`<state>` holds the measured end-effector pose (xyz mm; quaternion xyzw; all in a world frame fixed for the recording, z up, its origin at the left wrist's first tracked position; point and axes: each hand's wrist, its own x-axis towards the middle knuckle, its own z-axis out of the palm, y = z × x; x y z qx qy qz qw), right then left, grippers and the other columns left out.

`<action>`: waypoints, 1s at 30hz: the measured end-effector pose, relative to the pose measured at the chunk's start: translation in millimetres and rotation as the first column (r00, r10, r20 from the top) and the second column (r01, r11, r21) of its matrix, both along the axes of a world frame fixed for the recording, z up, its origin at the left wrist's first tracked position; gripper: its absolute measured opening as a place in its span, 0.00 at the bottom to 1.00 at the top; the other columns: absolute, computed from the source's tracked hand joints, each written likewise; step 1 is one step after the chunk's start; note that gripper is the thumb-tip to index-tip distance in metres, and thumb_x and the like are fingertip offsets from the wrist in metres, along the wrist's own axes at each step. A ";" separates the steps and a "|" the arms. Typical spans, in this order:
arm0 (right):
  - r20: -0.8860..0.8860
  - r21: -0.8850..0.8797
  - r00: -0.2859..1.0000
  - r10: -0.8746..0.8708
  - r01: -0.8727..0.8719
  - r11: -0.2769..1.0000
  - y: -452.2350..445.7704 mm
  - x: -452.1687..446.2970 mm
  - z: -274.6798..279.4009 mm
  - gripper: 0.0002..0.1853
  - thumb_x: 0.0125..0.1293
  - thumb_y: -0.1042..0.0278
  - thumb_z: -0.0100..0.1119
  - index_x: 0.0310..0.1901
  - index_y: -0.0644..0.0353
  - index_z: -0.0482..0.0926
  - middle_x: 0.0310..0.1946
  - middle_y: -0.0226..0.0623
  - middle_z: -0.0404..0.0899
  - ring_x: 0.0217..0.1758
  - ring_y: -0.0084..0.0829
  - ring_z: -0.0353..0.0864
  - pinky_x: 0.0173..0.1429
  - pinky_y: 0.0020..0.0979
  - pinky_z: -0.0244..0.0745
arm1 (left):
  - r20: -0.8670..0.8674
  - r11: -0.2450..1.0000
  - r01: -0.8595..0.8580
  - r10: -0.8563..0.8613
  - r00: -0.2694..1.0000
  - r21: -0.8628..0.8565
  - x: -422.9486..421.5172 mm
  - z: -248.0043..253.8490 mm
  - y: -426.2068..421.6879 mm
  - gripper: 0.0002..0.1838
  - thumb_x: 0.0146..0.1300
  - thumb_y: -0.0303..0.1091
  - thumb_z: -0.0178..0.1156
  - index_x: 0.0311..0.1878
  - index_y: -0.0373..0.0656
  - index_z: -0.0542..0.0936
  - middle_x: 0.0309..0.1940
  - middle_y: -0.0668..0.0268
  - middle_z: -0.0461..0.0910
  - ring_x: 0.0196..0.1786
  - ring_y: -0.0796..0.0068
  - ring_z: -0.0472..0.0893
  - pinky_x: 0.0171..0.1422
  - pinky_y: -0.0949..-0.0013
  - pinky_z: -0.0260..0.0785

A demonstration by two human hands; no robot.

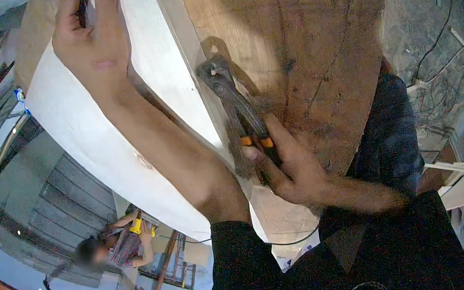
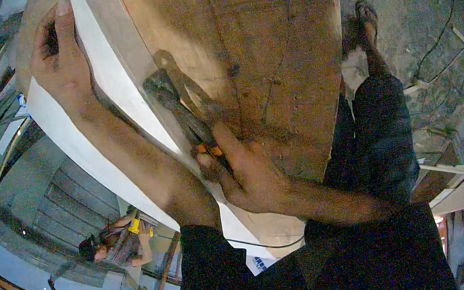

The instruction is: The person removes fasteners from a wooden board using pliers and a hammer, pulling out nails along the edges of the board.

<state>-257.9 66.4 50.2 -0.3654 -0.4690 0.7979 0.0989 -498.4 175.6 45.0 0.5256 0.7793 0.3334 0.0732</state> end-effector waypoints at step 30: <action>0.038 0.145 0.933 -0.357 0.349 0.926 -44.0 17.8 -7.4 0.13 0.67 0.69 0.49 0.47 0.69 0.63 0.31 0.45 0.74 0.34 0.40 0.76 0.40 0.35 0.71 | 0.039 1.000 -0.004 0.005 0.999 -0.016 32.0 5.2 -2.4 0.12 0.63 0.38 0.59 0.36 0.37 0.79 0.27 0.72 0.75 0.33 0.82 0.71 0.40 0.78 0.64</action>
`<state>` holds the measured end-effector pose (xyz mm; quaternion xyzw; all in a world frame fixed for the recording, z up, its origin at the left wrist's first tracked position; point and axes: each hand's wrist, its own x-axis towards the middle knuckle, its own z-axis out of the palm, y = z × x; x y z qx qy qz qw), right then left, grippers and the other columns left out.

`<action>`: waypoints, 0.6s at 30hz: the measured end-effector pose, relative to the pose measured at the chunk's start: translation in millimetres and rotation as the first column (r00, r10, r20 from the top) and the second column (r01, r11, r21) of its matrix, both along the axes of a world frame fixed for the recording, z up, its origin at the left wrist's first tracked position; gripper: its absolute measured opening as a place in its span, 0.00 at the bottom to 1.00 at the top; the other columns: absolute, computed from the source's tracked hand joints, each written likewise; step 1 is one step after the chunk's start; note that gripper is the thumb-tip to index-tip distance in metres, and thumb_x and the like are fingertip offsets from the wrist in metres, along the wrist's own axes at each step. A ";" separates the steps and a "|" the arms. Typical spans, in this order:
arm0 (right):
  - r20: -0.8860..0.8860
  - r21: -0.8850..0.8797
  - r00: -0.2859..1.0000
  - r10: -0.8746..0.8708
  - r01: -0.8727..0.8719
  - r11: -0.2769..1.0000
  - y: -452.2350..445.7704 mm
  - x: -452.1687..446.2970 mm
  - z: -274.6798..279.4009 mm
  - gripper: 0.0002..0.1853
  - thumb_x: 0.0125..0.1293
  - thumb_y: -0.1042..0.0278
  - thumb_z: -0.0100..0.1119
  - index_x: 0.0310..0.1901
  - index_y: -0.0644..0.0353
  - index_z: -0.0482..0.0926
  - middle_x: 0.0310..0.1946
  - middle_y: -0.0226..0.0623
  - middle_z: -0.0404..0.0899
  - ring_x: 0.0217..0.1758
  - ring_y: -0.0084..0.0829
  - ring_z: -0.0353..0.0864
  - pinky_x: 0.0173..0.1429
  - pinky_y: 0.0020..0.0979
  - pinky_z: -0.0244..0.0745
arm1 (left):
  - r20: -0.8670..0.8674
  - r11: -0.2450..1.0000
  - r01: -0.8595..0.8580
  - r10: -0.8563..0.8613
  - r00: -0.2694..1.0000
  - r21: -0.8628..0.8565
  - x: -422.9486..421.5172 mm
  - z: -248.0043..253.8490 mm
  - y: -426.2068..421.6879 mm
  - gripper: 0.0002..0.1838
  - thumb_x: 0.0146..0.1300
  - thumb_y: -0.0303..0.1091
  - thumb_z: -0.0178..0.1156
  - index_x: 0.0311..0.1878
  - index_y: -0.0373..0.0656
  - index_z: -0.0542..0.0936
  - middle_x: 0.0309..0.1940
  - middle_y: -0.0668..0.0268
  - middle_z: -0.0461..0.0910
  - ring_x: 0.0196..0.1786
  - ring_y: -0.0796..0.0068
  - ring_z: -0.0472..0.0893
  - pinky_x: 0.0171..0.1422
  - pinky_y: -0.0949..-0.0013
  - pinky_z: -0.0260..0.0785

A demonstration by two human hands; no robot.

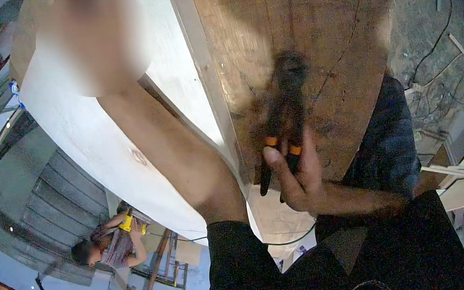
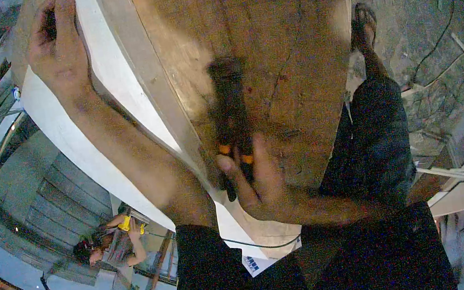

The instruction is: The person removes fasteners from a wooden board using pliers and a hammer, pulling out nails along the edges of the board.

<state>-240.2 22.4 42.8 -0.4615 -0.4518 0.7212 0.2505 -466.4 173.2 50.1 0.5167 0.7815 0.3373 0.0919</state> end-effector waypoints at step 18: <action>-0.115 -0.030 0.959 0.259 -0.264 0.964 16.5 -18.5 2.6 0.25 0.68 0.69 0.46 0.61 0.70 0.51 0.40 0.45 0.71 0.44 0.31 0.73 0.48 0.32 0.70 | 0.000 1.000 0.020 -0.020 1.000 0.023 -27.0 -7.2 3.3 0.16 0.61 0.39 0.61 0.39 0.33 0.81 0.31 0.67 0.80 0.36 0.80 0.74 0.44 0.78 0.66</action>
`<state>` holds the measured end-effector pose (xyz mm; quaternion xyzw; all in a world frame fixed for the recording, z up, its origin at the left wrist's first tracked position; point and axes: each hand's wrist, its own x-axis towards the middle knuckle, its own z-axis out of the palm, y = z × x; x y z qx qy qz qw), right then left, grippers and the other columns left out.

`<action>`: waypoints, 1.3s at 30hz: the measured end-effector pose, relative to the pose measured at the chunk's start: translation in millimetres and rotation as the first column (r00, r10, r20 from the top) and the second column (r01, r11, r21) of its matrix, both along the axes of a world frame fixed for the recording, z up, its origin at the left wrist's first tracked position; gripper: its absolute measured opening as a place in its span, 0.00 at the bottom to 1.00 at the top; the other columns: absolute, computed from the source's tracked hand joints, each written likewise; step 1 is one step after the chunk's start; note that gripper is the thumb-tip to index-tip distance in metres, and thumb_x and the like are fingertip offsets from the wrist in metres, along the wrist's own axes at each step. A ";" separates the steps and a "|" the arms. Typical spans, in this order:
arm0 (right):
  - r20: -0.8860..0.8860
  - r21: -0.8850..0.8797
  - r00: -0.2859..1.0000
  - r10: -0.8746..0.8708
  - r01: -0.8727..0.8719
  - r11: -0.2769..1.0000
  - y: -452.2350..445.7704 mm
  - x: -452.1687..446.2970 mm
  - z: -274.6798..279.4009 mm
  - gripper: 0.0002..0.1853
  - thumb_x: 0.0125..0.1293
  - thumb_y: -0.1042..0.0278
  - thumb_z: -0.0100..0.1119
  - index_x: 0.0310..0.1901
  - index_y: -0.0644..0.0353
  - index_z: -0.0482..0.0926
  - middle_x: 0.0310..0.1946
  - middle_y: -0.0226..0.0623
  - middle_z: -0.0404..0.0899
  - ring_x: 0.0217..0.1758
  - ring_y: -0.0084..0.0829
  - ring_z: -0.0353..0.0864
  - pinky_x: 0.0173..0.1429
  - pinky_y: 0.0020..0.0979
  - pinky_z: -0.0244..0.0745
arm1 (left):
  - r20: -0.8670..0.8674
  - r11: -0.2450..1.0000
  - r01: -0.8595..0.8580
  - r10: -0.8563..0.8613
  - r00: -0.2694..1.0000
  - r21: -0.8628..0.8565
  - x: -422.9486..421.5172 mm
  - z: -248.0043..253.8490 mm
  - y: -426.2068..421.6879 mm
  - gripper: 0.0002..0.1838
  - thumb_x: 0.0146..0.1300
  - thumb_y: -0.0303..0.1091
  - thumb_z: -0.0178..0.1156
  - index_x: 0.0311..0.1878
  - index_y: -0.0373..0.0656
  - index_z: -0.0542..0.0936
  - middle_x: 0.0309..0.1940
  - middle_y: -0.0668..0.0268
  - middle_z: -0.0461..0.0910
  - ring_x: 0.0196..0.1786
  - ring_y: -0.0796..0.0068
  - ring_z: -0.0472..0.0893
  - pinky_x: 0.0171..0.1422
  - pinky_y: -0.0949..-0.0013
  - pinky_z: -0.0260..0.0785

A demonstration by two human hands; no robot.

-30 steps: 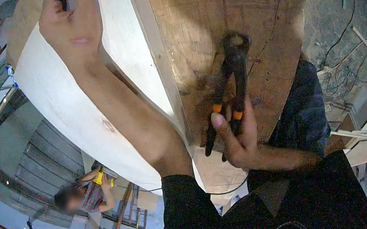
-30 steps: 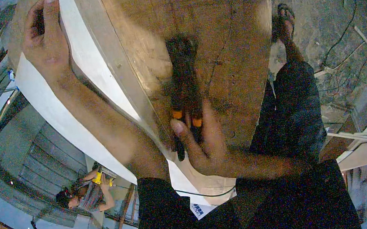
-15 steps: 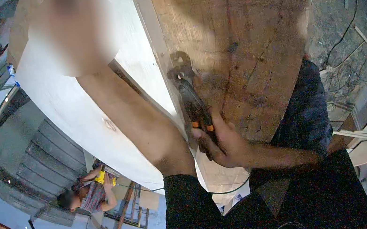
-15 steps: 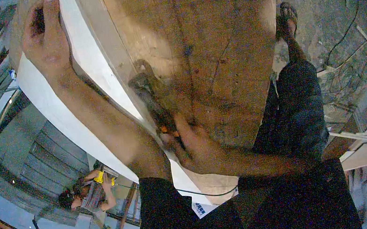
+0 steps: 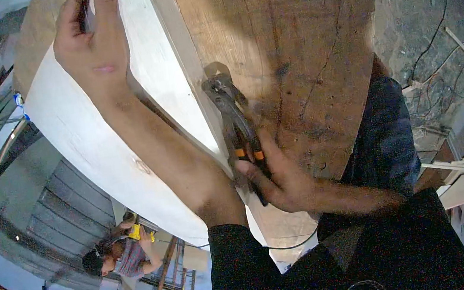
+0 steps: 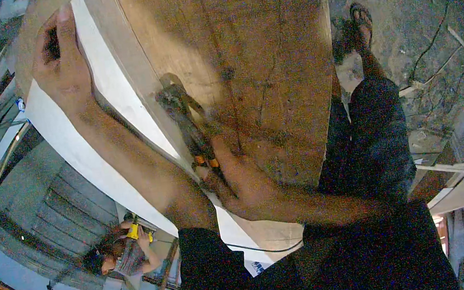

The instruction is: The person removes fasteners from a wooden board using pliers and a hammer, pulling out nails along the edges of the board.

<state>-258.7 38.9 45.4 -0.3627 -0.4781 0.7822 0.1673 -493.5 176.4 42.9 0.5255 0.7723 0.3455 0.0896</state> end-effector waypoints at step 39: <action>0.034 0.004 0.993 0.112 -0.113 0.994 12.2 4.1 -3.1 0.27 0.68 0.66 0.48 0.61 0.72 0.52 0.33 0.53 0.75 0.35 0.50 0.78 0.41 0.41 0.72 | -0.034 0.997 -0.076 0.076 0.997 0.001 9.4 1.1 1.5 0.12 0.59 0.36 0.63 0.36 0.33 0.82 0.30 0.67 0.81 0.35 0.80 0.75 0.45 0.78 0.67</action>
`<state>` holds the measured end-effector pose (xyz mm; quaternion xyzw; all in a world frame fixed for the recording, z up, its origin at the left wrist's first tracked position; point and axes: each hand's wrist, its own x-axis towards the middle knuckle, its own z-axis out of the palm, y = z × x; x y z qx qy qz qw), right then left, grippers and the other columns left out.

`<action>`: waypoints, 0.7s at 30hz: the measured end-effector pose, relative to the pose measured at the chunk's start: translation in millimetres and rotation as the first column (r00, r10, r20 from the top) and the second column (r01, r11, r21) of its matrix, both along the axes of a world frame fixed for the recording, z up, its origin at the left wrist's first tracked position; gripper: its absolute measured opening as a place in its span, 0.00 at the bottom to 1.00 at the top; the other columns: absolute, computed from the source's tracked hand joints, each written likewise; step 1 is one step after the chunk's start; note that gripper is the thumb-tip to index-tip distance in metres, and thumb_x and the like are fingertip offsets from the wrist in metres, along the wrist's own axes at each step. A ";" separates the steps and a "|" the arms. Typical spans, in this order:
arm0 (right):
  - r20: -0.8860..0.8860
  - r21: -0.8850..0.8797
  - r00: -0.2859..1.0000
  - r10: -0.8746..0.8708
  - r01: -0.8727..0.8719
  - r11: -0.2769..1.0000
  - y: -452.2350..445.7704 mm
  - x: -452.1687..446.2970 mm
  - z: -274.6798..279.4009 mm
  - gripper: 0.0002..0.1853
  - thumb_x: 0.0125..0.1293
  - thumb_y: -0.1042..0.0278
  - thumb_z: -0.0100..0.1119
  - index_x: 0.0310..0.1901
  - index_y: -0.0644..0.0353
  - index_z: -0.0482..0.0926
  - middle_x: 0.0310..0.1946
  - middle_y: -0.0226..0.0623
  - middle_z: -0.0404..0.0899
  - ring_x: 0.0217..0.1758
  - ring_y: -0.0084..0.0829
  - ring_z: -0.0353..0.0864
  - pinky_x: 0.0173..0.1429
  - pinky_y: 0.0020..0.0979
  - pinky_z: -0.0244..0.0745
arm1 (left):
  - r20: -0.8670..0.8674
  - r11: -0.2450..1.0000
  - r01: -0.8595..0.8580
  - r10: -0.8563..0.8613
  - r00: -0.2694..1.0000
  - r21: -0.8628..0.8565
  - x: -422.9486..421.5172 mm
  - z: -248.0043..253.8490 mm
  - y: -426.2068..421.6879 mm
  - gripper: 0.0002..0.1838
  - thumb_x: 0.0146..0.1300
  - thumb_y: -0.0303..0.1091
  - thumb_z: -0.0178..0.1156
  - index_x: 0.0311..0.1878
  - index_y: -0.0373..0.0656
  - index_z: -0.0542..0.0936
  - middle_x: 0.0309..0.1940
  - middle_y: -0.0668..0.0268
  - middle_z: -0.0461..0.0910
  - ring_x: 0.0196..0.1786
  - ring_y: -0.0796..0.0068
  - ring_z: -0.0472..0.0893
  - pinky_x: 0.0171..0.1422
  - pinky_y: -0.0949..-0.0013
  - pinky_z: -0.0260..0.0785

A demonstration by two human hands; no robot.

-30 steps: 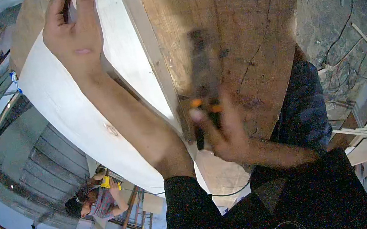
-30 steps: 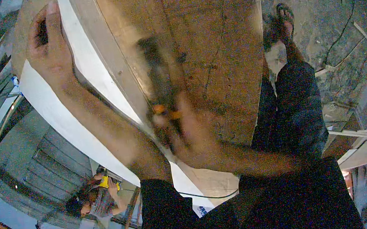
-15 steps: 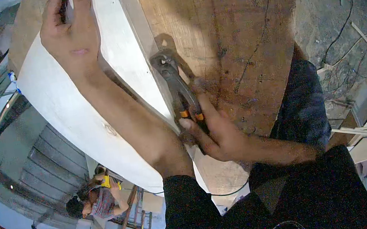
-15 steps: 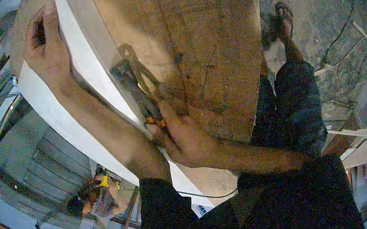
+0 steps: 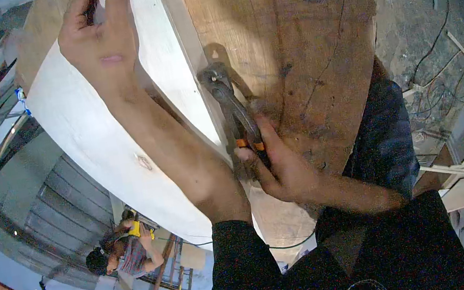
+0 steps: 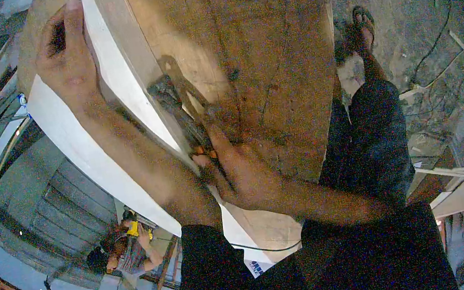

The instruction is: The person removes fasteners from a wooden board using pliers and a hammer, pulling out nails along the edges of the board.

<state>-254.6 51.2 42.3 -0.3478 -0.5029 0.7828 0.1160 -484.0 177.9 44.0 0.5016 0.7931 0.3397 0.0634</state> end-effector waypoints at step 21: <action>-0.022 -0.102 1.000 -0.004 0.002 0.995 32.3 10.9 1.7 0.23 0.67 0.67 0.50 0.57 0.71 0.55 0.33 0.53 0.75 0.38 0.48 0.80 0.42 0.39 0.73 | 0.047 0.998 -0.044 0.043 0.998 0.036 13.3 -2.7 4.3 0.12 0.56 0.35 0.66 0.32 0.33 0.82 0.27 0.68 0.80 0.31 0.83 0.75 0.39 0.80 0.66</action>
